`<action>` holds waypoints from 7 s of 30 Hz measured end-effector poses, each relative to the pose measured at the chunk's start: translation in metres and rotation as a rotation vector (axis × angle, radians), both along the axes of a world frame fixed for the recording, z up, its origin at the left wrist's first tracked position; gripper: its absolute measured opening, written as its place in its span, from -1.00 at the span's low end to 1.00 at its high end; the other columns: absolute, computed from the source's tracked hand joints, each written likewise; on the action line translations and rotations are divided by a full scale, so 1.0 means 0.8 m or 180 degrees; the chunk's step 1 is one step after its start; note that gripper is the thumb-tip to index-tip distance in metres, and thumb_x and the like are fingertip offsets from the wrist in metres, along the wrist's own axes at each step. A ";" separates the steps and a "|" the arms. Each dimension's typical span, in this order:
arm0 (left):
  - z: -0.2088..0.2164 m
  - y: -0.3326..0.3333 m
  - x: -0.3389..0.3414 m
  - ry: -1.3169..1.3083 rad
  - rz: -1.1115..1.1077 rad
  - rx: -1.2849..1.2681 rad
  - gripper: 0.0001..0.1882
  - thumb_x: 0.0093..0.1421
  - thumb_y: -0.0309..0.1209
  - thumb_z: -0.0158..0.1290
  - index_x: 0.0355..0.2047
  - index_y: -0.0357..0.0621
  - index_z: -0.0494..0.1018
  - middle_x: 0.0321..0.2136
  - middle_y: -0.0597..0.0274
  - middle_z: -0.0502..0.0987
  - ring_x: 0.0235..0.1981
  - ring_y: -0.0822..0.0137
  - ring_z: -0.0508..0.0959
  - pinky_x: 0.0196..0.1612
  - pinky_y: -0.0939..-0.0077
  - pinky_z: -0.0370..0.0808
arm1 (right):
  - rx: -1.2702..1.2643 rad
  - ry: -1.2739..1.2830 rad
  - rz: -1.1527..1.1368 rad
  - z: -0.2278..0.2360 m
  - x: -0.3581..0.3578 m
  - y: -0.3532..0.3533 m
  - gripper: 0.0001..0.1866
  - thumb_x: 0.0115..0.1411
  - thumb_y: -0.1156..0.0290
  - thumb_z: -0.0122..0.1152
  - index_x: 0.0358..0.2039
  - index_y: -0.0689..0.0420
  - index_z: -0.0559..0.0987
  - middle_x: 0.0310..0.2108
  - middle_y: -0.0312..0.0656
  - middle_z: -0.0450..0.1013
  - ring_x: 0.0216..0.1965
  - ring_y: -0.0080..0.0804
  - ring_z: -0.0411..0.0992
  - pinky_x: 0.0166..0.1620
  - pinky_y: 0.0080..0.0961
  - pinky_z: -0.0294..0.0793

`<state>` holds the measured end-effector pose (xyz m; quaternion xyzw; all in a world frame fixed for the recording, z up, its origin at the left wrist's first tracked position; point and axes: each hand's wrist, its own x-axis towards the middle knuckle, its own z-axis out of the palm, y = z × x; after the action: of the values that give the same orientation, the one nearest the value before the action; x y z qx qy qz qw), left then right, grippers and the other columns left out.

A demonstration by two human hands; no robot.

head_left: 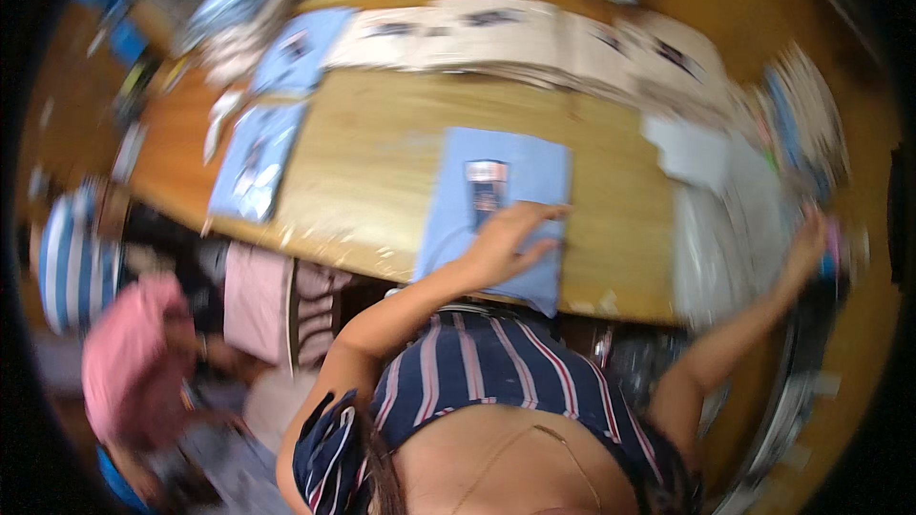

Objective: The person packs folded shirts into plastic bags on a table, smoothing the bags and placing the finished items into a stack.

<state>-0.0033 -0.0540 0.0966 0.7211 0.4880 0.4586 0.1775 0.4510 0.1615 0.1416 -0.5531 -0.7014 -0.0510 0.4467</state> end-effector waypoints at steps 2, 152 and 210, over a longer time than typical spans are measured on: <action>0.013 0.002 -0.001 -0.0386 -0.0043 -0.0031 -0.38 -0.13 -0.42 0.10 -0.02 -0.19 0.16 -0.13 -0.01 0.29 -0.09 0.07 0.28 -0.07 0.32 0.24 | -0.0501 0.1162 0.0270 0.064 -0.145 -0.065 -0.70 0.16 0.30 -0.11 -0.22 0.26 0.40 -0.30 -0.17 0.37 -0.27 -0.44 0.29 -0.18 -0.60 0.27; -0.129 0.096 -0.183 -0.1458 0.2067 -0.1309 -0.95 -0.22 -0.61 -0.07 -0.72 -0.23 0.29 -0.76 0.21 0.34 -0.68 0.38 0.32 -0.61 0.48 0.27 | -0.3953 0.2188 0.3159 -0.224 -0.384 0.036 -0.79 -0.07 0.65 0.02 -0.52 0.05 0.24 -0.51 -0.38 0.24 -0.45 -0.60 0.26 -0.40 -0.66 0.35; 0.142 0.095 -0.235 -0.1697 -0.0625 -0.1357 -0.72 -0.12 -0.47 0.16 -0.36 -0.23 0.37 -0.45 0.30 0.44 -0.37 0.47 0.42 -0.24 0.64 0.35 | -0.2162 0.2288 0.2897 0.043 -0.430 -0.129 -0.80 -0.05 0.56 0.15 -0.35 0.19 0.44 -0.36 -0.22 0.42 -0.29 -0.55 0.35 -0.18 -0.64 0.31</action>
<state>-0.1909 0.0223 0.2106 0.5663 0.4376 0.4993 0.4884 0.1073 0.0586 0.1762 -0.2948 -0.6493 0.5533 0.4305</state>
